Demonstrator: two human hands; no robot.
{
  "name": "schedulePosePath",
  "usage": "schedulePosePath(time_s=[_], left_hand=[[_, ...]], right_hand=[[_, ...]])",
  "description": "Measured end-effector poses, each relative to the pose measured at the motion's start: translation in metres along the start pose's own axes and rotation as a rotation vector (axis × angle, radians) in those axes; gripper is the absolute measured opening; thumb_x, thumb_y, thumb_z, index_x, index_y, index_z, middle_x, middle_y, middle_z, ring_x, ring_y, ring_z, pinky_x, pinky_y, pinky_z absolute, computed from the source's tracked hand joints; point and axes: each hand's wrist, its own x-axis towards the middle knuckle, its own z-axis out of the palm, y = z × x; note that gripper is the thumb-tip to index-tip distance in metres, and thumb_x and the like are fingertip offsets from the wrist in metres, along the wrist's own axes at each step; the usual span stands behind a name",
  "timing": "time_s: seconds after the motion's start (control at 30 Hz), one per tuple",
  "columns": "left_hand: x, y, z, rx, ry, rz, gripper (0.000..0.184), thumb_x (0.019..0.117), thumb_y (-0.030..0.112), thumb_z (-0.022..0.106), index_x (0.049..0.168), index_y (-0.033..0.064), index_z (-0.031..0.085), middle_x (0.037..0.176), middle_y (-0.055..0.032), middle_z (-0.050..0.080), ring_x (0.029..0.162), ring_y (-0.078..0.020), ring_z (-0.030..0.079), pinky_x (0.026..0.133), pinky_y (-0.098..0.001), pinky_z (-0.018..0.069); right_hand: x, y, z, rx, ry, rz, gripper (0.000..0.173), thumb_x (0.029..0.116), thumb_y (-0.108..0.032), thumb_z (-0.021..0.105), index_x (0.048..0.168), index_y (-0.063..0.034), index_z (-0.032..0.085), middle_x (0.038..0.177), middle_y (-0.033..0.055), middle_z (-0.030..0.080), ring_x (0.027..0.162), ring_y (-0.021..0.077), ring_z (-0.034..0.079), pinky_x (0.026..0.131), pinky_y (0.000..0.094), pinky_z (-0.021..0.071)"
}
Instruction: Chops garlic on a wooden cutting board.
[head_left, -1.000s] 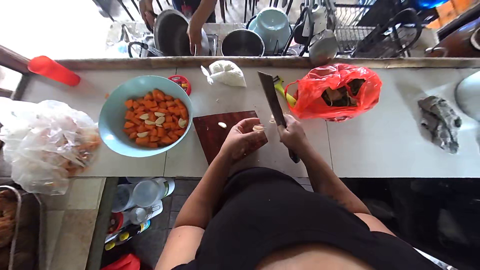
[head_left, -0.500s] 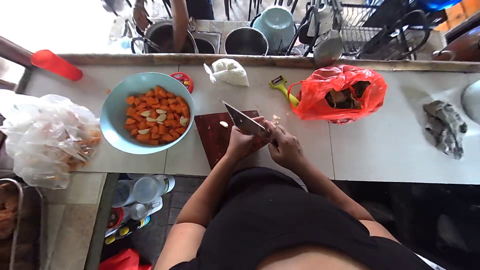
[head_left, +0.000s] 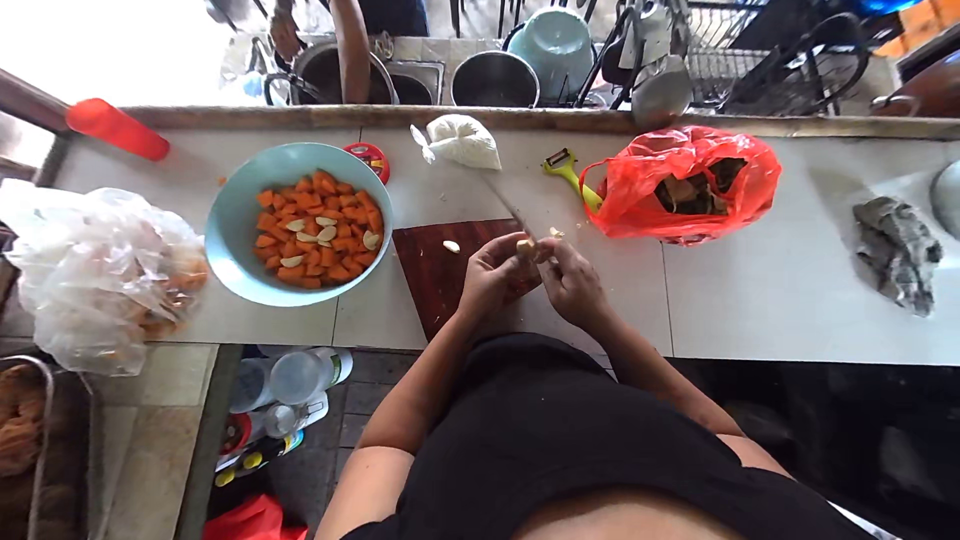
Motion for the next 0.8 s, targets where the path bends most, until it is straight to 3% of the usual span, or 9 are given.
schedulePosePath(time_s=[0.03,0.1,0.17,0.3,0.4,0.53,0.6,0.7,0.8], left_hand=[[0.001,0.001,0.000,-0.064,-0.001,-0.048,0.029,0.0998,-0.005,0.053,0.127,0.0011,0.062,0.104,-0.0039,0.072,0.089,-0.0105,0.070,0.083,-0.0295,0.0603],[0.001,0.005,0.001,-0.120,0.007,-0.096,0.030,0.1011,-0.004,0.051,0.129,0.0025,0.061,0.105,-0.0041,0.072,0.089,-0.0116,0.071,0.082,-0.0309,0.0610],[0.001,0.004,0.002,-0.030,0.016,-0.052,0.034,0.1009,-0.003,0.055,0.135,0.0022,0.057,0.110,-0.0052,0.070,0.090,-0.0116,0.071,0.082,-0.0304,0.0613],[-0.001,0.004,0.004,0.317,0.051,0.095,0.031,0.0980,0.001,0.064,0.128,-0.0027,0.064,0.110,-0.0079,0.073,0.092,-0.0063,0.071,0.085,-0.0256,0.0593],[-0.001,0.005,0.000,0.388,0.003,0.074,0.036,0.0944,0.004,0.071,0.129,-0.0029,0.065,0.110,-0.0083,0.075,0.092,-0.0058,0.071,0.086,-0.0255,0.0593],[-0.002,0.010,-0.013,0.312,-0.067,-0.076,0.027,0.1012,0.009,0.063,0.127,0.0023,0.067,0.102,-0.0053,0.075,0.082,-0.0074,0.070,0.075,-0.0265,0.0604],[-0.006,0.014,-0.022,0.417,-0.043,-0.051,0.030,0.1047,0.012,0.058,0.133,0.0043,0.065,0.110,-0.0062,0.074,0.090,-0.0090,0.070,0.081,-0.0286,0.0590],[-0.015,0.022,-0.034,0.788,0.028,0.076,0.029,0.1047,0.012,0.058,0.132,0.0026,0.060,0.112,-0.0124,0.073,0.096,-0.0198,0.072,0.087,-0.0412,0.0581],[-0.017,0.029,-0.034,1.102,-0.001,0.061,0.024,0.1032,0.012,0.059,0.122,0.0001,0.067,0.108,-0.0179,0.072,0.102,-0.0332,0.069,0.093,-0.0525,0.0536]], right_hand=[[0.001,-0.001,-0.005,0.089,-0.041,0.059,0.033,0.0993,-0.002,0.050,0.130,0.0035,0.061,0.109,0.0187,0.069,0.086,0.0268,0.068,0.076,0.0469,0.0562],[0.002,-0.003,-0.009,0.233,-0.077,0.157,0.030,0.1003,-0.004,0.046,0.126,0.0022,0.061,0.090,0.0112,0.064,0.068,0.0146,0.059,0.064,0.0351,0.0519],[0.003,-0.003,-0.011,0.280,-0.086,0.194,0.029,0.1011,-0.004,0.045,0.124,0.0017,0.061,0.082,0.0074,0.060,0.063,0.0101,0.054,0.061,0.0299,0.0494],[0.001,-0.005,-0.009,0.165,-0.072,0.143,0.030,0.1015,-0.003,0.047,0.128,0.0029,0.061,0.102,0.0151,0.066,0.071,0.0176,0.059,0.065,0.0375,0.0525],[-0.001,-0.006,-0.008,0.186,-0.118,0.146,0.033,0.0999,-0.001,0.047,0.129,0.0039,0.061,0.097,0.0160,0.066,0.071,0.0191,0.061,0.067,0.0388,0.0530],[0.001,0.001,-0.007,0.239,-0.144,0.204,0.030,0.1005,-0.003,0.044,0.124,0.0013,0.063,0.089,0.0113,0.064,0.066,0.0143,0.057,0.064,0.0358,0.0514],[0.005,0.009,-0.009,0.189,-0.091,0.236,0.029,0.1035,-0.007,0.043,0.123,-0.0013,0.064,0.092,0.0114,0.065,0.066,0.0156,0.057,0.063,0.0380,0.0507],[0.016,0.020,-0.015,0.046,-0.063,0.327,0.030,0.1069,-0.010,0.045,0.126,-0.0007,0.065,0.108,0.0204,0.069,0.085,0.0316,0.067,0.077,0.0540,0.0542],[0.027,0.039,-0.011,-0.033,-0.128,0.410,0.031,0.1069,-0.010,0.043,0.125,0.0020,0.066,0.118,0.0254,0.066,0.104,0.0401,0.065,0.089,0.0604,0.0504]])
